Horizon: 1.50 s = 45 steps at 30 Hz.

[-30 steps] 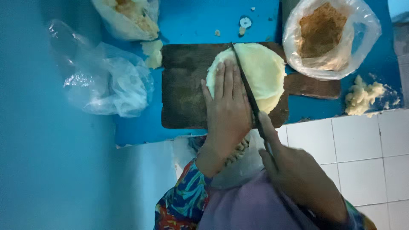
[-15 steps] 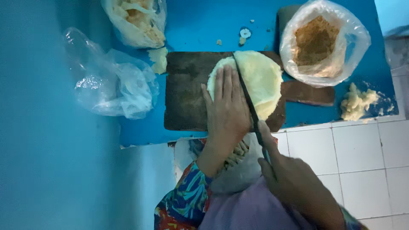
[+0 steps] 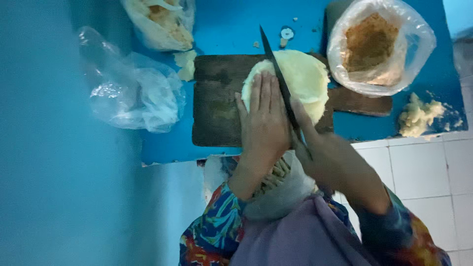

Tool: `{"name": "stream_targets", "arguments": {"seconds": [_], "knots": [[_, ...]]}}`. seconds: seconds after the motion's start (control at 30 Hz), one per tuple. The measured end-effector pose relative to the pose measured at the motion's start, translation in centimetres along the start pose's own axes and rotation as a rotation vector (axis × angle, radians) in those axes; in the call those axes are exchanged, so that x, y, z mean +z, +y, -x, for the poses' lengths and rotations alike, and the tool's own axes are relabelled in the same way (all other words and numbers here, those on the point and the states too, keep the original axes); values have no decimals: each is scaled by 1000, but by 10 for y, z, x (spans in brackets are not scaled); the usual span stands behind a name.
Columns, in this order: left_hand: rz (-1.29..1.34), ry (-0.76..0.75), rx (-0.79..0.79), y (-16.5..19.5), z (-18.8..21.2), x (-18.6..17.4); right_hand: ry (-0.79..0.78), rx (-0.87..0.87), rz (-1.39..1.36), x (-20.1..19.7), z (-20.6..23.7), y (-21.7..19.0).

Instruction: The person tears apart soft white spongy cakes by hand over a wooden board, peeling off pieces and setting them aside, then uses a knife to slice the cakes into smaller wedge-shaped pieces on the board. Cut pieces are placed on the table beside the board.

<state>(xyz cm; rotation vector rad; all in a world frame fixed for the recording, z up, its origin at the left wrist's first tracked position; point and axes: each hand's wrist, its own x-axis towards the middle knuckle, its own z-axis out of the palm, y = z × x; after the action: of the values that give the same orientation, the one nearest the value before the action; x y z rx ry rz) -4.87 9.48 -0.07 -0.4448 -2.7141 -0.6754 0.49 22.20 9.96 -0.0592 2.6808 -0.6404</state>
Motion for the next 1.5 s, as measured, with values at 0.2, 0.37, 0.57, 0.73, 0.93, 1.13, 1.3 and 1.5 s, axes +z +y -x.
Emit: {"name": "stream_targets", "arguments": {"seconds": [0.2, 0.37, 0.57, 0.73, 0.93, 1.13, 1.3, 1.5], "knots": [[23, 4, 27, 1, 7, -2, -61, 95, -6, 19, 48, -1], [34, 3, 22, 2, 6, -1, -29, 63, 5, 14, 34, -1], [-27, -13, 9, 2, 2, 0, -37, 47, -18, 16, 37, 1], [-24, 19, -11, 1, -1, 3, -86, 138, -7, 27, 61, 1], [6, 66, 2, 1, -3, 5, -178, 266, -37, 35, 79, 6], [6, 69, 26, 1, -4, 3, -150, 206, -63, 48, 106, 23], [23, 86, 28, 0, -7, 7, -259, 392, 12, 57, 121, 33], [21, 120, 33, -1, -8, 9, -295, 411, 60, 49, 133, 27]]}}
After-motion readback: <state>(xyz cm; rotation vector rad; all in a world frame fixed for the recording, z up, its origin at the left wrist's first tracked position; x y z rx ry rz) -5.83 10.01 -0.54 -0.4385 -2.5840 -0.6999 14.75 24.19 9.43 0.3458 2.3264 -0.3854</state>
